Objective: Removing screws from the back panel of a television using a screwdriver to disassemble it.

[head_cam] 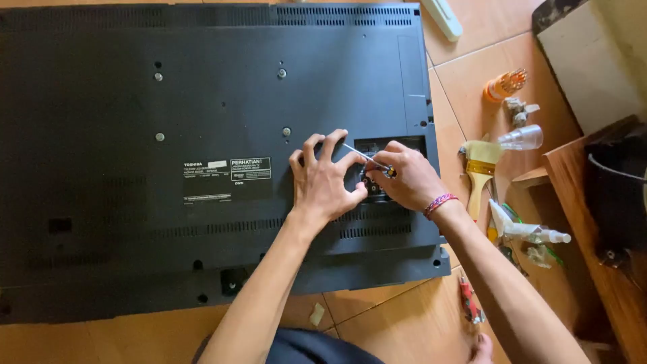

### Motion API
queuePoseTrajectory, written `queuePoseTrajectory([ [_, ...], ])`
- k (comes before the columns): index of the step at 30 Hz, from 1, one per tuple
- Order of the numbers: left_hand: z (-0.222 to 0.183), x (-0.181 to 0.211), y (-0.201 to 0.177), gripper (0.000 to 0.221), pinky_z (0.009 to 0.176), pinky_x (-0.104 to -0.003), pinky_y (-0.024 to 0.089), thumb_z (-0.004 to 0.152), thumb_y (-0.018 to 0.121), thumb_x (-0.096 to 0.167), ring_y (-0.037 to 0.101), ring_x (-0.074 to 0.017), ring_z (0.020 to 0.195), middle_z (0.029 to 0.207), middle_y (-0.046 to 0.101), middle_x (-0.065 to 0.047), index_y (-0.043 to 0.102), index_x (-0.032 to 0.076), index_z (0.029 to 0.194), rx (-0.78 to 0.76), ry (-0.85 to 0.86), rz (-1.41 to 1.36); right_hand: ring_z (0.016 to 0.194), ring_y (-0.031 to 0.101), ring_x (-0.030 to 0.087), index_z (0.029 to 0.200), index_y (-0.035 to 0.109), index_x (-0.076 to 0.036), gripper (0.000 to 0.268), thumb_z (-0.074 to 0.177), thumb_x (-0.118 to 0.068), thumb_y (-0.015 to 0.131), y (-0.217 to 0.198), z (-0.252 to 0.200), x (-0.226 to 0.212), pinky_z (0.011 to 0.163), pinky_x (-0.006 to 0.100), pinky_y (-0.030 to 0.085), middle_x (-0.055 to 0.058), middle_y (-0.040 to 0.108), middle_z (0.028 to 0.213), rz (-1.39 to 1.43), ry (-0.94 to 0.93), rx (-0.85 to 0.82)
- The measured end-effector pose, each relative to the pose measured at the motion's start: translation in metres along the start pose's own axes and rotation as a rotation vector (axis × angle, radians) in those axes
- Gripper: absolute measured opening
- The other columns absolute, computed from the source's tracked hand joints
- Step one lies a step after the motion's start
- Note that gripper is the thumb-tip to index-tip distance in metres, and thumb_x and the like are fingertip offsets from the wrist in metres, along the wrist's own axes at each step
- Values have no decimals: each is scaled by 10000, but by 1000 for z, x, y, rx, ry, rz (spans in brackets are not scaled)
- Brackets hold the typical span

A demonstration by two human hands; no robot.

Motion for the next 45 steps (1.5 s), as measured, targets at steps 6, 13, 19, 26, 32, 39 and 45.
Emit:
queuePoseTrajectory([
  [6,-6,-2,5,418,1042,-522,335,689,658,518,355,-268,1366,1424,471,76,674,404,1091,119,76,74,835,707,350,868,788,-170,59,829,-127,794,7,3,8,708,450,617,75,667,919,-68,-23,32],
  [13,-4,-4,9,466,1017,-529,353,655,652,533,367,-276,1357,1429,478,76,673,390,1098,154,92,88,842,696,345,852,737,-152,120,776,-104,816,13,2,17,674,454,608,69,641,853,7,-148,151],
  [19,-6,-3,12,493,1004,-507,343,635,691,504,381,-270,1344,1468,460,33,675,373,1110,196,101,97,822,713,341,870,766,-89,86,802,-48,798,14,1,16,710,414,624,114,680,866,96,-95,97],
  [26,-4,-4,16,597,1018,-510,352,631,697,521,405,-271,1337,1415,486,-1,598,317,1184,202,82,76,868,720,356,890,781,-97,102,816,-27,778,10,-1,15,762,440,618,118,721,877,160,-114,96],
  [32,-4,-4,13,559,1048,-535,367,679,676,532,414,-280,1341,1406,508,-26,600,325,1193,158,85,91,855,718,342,888,794,-91,107,810,-18,791,10,0,20,769,429,618,123,724,868,199,-99,98],
  [39,-4,-4,12,536,1037,-540,371,690,670,525,410,-282,1336,1404,500,-23,617,337,1189,152,87,110,824,711,306,829,791,-127,92,773,-118,864,17,1,26,761,419,614,86,717,830,155,-99,136],
  [45,-6,-4,12,445,1014,-554,357,686,676,495,384,-296,1341,1438,478,-7,677,358,1109,145,129,108,796,717,297,810,793,-110,76,775,-92,858,12,-1,13,733,390,614,81,722,787,139,-48,141],
])
Point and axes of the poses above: each hand's wrist, its own z-axis towards the middle knuckle, its own y-axis out of the palm, x = y × z, the point moved 1 cm from there along z, towards the middle knuckle
